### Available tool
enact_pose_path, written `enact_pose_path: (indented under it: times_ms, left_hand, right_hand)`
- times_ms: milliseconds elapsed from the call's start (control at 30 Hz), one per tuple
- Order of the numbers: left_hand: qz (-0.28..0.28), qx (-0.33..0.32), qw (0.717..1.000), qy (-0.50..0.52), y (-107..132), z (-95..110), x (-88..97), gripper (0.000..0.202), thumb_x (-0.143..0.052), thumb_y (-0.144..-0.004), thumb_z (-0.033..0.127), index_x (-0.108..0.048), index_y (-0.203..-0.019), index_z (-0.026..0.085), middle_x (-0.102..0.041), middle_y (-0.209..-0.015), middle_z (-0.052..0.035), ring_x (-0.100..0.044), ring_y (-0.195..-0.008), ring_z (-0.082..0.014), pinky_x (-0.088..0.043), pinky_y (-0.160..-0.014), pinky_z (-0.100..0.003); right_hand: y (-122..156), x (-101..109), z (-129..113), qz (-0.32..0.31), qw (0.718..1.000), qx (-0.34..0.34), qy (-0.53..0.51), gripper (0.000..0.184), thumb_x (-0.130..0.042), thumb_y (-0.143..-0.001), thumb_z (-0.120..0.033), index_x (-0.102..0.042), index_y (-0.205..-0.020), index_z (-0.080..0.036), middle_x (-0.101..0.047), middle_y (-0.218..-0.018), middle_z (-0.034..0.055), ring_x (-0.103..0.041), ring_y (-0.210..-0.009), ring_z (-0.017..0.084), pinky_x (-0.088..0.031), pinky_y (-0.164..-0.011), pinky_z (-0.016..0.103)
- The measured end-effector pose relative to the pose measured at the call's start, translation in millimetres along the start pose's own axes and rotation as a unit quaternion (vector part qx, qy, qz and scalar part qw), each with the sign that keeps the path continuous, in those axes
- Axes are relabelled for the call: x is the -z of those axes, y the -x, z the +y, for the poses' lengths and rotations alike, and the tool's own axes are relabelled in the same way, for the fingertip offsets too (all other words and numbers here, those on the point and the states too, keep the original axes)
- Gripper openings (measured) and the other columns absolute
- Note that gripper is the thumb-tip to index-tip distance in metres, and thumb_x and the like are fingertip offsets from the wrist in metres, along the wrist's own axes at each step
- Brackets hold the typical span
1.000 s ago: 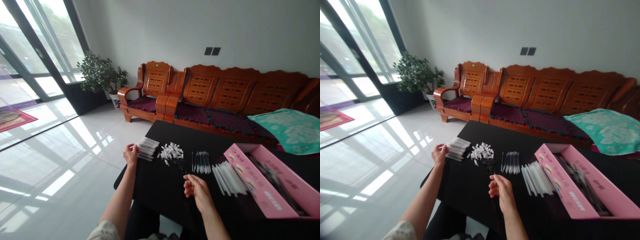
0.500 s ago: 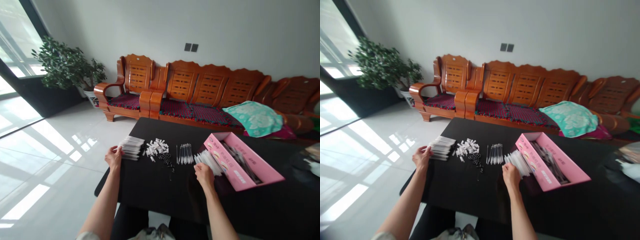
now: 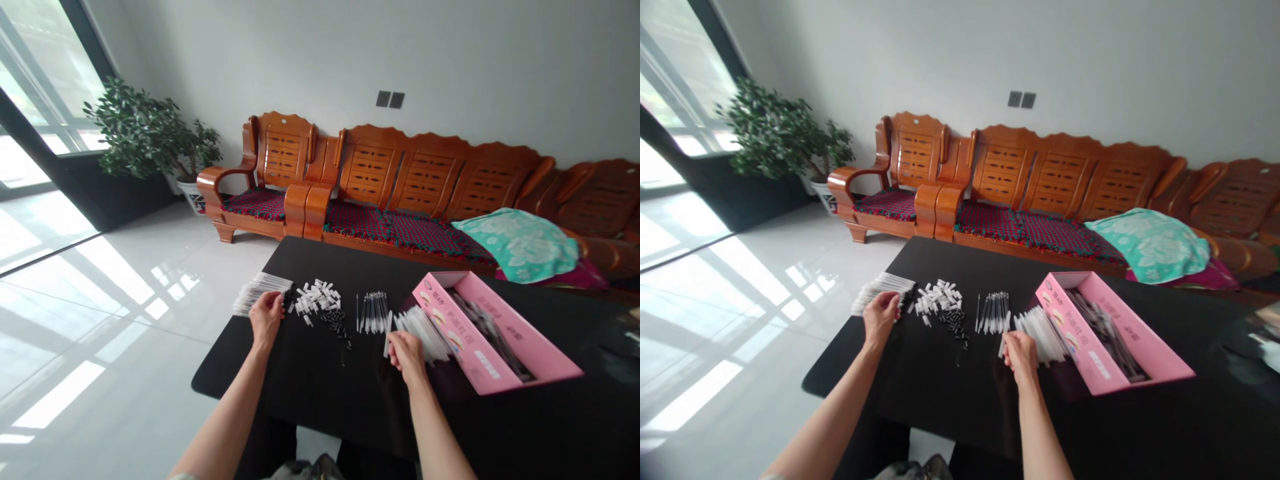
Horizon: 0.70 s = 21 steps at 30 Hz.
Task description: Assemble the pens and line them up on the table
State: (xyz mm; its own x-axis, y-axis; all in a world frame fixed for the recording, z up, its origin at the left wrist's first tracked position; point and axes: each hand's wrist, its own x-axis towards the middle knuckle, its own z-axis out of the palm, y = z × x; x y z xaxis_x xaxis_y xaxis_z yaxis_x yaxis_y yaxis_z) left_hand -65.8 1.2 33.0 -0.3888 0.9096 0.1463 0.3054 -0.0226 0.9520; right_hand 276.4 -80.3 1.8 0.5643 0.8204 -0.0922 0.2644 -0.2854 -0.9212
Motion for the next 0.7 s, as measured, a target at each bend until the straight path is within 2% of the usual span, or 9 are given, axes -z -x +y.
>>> enact_pose_path:
  times_ms: [67, 133, 233, 300, 333, 500, 700]
  left_hand:
    - [-0.107, -0.016, 0.994, 0.006, 18, 11, -30.2, 0.025, -0.057, -0.082, 0.035, -0.070, -0.091, 0.016, -0.067, -0.065, -0.0015, -0.061, -0.051, -0.0136, -0.046, -0.048, -0.022]
    - [-0.202, -0.061, 0.977, -0.035, 34, 22, -62.0, 0.019, -0.058, -0.081, 0.027, -0.071, -0.087, 0.016, -0.067, -0.064, -0.0012, -0.060, -0.053, -0.0128, -0.047, -0.054, -0.022]
    - [-0.286, -0.170, 0.934, -0.133, 54, 37, -104.9, 0.017, -0.057, -0.080, 0.017, -0.073, -0.083, 0.017, -0.072, -0.081, -0.0043, -0.066, -0.075, -0.0143, -0.049, -0.073, -0.022]
    - [-0.326, -0.188, 0.897, -0.231, 61, 45, -127.3, 0.021, -0.053, -0.084, 0.017, -0.073, -0.088, 0.018, -0.072, -0.088, -0.0055, -0.067, -0.083, -0.0153, -0.049, -0.078, -0.023]
    - [-0.332, -0.186, 0.889, -0.254, 64, 49, -136.3, 0.021, -0.053, -0.084, 0.018, -0.072, -0.090, 0.017, -0.072, -0.091, -0.0073, -0.067, -0.086, -0.0170, -0.049, -0.079, -0.025]
    - [-0.350, -0.165, 0.866, -0.316, 63, 59, -163.1, 0.024, -0.056, -0.082, 0.023, -0.071, -0.098, 0.012, -0.070, -0.101, -0.0167, -0.068, -0.095, -0.0259, -0.052, -0.084, -0.033]
    - [-0.386, -0.147, 0.839, -0.355, 55, 64, -170.6, 0.026, -0.062, -0.073, 0.011, -0.073, -0.096, 0.008, -0.071, -0.095, -0.0225, -0.069, -0.096, -0.0315, -0.054, -0.082, -0.035]
  right_hand:
    - [11, -12, -4, -0.026, 0.994, -0.044, -0.092, 0.024, -0.061, -0.069, -0.042, -0.057, -0.066, -0.019, -0.051, -0.041, -0.0049, -0.042, -0.027, 0.010, -0.023, -0.026, 0.019]
    - [21, -21, -7, -0.031, 0.991, -0.048, -0.119, 0.026, -0.063, -0.068, -0.043, -0.055, -0.065, -0.018, -0.050, -0.040, -0.0057, -0.042, -0.027, 0.009, -0.023, -0.025, 0.017]
    - [28, -26, -9, -0.029, 0.992, -0.033, -0.114, 0.027, -0.063, -0.069, -0.043, -0.054, -0.064, -0.018, -0.050, -0.042, -0.0057, -0.042, -0.027, 0.008, -0.022, -0.024, 0.015]
    - [28, -26, -8, -0.028, 0.993, -0.031, -0.114, 0.027, -0.063, -0.070, -0.043, -0.055, -0.065, -0.018, -0.051, -0.042, -0.0058, -0.042, -0.027, 0.008, -0.022, -0.024, 0.015]
    - [27, -25, -7, -0.027, 0.992, -0.031, -0.117, 0.027, -0.063, -0.070, -0.043, -0.055, -0.065, -0.018, -0.050, -0.042, -0.0059, -0.042, -0.028, 0.008, -0.022, -0.024, 0.015]
    - [25, -24, -5, -0.029, 0.991, -0.044, -0.119, 0.028, -0.064, -0.069, -0.044, -0.057, -0.069, -0.017, -0.051, -0.043, -0.0062, -0.044, -0.028, 0.009, -0.024, -0.024, 0.015]
    - [27, -25, -5, -0.026, 0.991, -0.037, -0.129, 0.030, -0.065, -0.068, -0.045, -0.058, -0.070, -0.017, -0.052, -0.043, -0.0058, -0.045, -0.029, 0.010, -0.025, -0.024, 0.016]
